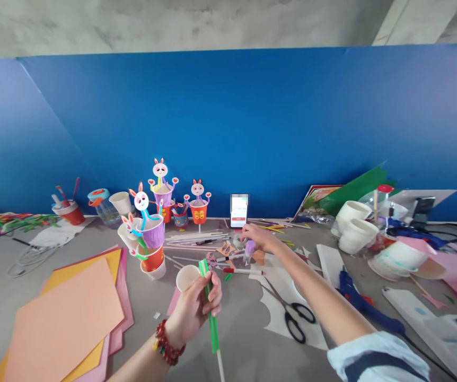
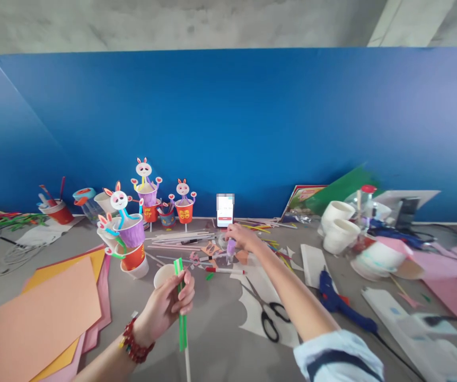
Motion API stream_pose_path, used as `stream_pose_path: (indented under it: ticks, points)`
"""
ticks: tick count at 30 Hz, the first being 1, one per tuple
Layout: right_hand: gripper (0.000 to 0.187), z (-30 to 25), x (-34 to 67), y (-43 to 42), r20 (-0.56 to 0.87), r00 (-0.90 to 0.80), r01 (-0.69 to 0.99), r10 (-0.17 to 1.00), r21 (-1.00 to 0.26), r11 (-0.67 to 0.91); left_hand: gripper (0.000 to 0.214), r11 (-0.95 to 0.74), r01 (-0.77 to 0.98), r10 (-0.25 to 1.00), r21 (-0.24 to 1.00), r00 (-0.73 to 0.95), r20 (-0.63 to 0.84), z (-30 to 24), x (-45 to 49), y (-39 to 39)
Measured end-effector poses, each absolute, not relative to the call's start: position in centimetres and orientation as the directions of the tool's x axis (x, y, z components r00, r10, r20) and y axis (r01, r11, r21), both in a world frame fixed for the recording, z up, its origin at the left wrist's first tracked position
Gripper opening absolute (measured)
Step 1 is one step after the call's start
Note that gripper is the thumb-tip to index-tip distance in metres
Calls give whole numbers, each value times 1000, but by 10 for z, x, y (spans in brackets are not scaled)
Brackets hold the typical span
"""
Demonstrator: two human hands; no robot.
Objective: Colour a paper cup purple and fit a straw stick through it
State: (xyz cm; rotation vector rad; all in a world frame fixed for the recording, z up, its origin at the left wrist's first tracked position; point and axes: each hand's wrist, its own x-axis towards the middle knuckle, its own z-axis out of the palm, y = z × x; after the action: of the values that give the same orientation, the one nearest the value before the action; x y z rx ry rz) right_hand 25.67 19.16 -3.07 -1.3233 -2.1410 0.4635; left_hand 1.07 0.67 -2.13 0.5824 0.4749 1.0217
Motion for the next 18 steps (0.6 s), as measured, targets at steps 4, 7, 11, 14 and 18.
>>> stream_pose_path:
  ticks: [4,7,11,14,18]
  points:
    - [25,-23,275,204,255,-469,545,845,-670,505,27,391,-644,889,658,449,-89,-21,13,6]
    - [36,-2,293,201,333,-385,454,861,-743,491,27,363,-644,895,673,442,-60,-18,15,5]
    - [42,27,306,151,366,-346,283,864,-837,468,26,241,-614,920,752,391,24,-8,17,4]
    - [30,34,292,94,230,-551,-19,803,-965,263,30,188,-551,917,813,395,56,1,18,7]
    - [31,22,263,42,116,-694,-118,711,-992,47,32,311,-528,843,790,538,28,2,20,11]
